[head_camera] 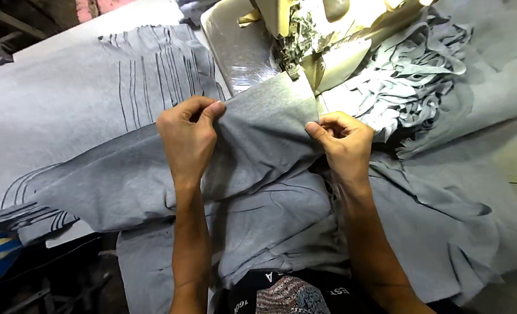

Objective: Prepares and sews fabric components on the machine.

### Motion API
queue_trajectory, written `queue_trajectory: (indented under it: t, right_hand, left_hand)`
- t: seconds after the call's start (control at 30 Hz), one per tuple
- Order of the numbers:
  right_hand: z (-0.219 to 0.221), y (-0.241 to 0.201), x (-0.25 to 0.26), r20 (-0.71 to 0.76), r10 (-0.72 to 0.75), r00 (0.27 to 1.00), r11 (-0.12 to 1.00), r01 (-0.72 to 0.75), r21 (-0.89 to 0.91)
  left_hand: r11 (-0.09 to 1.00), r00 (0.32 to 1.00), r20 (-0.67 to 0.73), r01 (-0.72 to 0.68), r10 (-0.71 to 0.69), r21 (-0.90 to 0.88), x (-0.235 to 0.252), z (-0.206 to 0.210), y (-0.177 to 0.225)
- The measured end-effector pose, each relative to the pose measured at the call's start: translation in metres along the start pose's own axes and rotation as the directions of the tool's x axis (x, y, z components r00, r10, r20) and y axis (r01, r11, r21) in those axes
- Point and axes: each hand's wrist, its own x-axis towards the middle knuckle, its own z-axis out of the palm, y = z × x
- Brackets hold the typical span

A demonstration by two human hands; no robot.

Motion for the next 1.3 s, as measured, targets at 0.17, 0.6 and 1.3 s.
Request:
queue_trajectory:
  t: [0.17, 0.6, 1.3]
  right_hand:
    - [0.003, 0.0, -0.003, 0.001, 0.018, 1.0, 1.0, -0.018, 0.024]
    - [-0.003, -0.004, -0.015, -0.019, 0.041, 0.999, 0.991, -0.038, 0.132]
    - [-0.016, 0.01, -0.036, -0.015, -0.042, 0.999, 0.995, 0.041, -0.087]
  left_hand:
    - [0.988, 0.994, 0.097, -0.07, 0.056, 0.137, 0.0, 0.002, -0.006]
    - [0.977, 0.986, 0.163, 0.052, -0.018, -0.206, 0.026, 0.009, 0.003]
    - [0.708, 0.759, -0.559, 0.594, -0.333, 0.383, -0.136, -0.109, -0.089]
